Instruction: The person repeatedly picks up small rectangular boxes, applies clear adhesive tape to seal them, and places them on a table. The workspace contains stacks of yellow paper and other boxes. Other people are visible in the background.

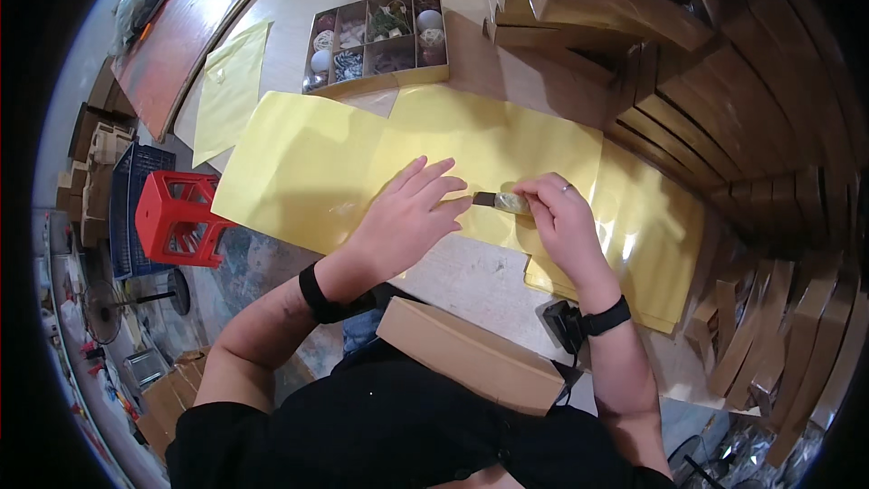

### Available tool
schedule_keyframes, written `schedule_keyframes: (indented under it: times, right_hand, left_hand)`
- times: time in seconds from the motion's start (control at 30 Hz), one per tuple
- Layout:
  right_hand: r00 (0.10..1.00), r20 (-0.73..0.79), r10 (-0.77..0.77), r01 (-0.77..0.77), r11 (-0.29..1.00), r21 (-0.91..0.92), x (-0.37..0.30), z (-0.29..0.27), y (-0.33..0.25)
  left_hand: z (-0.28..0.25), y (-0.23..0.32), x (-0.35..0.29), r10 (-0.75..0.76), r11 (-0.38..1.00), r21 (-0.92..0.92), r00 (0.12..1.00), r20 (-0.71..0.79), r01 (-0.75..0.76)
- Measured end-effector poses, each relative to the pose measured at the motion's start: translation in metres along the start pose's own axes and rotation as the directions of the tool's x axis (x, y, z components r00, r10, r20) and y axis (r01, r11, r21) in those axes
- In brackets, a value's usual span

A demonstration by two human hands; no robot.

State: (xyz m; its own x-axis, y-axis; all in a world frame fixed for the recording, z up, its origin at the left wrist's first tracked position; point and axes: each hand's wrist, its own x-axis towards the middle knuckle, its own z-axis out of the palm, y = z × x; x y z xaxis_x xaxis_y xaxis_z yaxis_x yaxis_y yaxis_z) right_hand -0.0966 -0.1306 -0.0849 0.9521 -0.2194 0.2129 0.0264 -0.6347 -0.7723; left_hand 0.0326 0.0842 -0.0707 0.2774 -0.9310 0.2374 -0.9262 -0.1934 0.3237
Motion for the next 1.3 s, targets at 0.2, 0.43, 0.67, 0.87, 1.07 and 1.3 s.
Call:
schedule_keyframes:
  times: [0.2, 0.43, 0.67, 0.87, 1.07, 1.3]
  right_hand:
    - [0.997, -0.079, 0.025, -0.020, 0.998, 0.066, 0.000, 0.001, 0.002]
    - [0.995, -0.092, 0.032, -0.025, 0.997, 0.077, 0.000, 0.002, 0.001]
    - [0.996, -0.083, 0.038, -0.031, 0.996, 0.089, -0.001, 0.003, 0.003]
    - [0.997, -0.075, 0.031, -0.026, 0.997, 0.070, -0.003, 0.003, 0.003]
    - [0.996, -0.087, -0.005, 0.009, 0.999, 0.044, -0.002, 0.002, 0.002]
    - [0.993, -0.114, 0.010, -0.003, 0.998, 0.061, -0.008, -0.002, 0.013]
  left_hand:
    - [-0.053, 0.009, 0.011, 0.001, 0.982, -0.189, 0.999, -0.049, -0.011]
    - [-0.108, 0.048, 0.013, 0.095, 0.471, -0.837, 0.927, 0.362, 0.278]
    - [-0.084, 0.066, -0.001, 0.027, 0.757, -0.617, 0.933, 0.358, 0.215]
    - [-0.075, 0.052, 0.024, 0.036, 0.737, -0.414, 0.581, 0.813, 0.534]
    - [-0.085, 0.034, -0.030, 0.325, 0.676, -0.728, 0.933, 0.156, -0.114]
    - [-0.114, 0.060, -0.024, 0.222, 0.916, -0.389, 0.931, 0.289, -0.098]
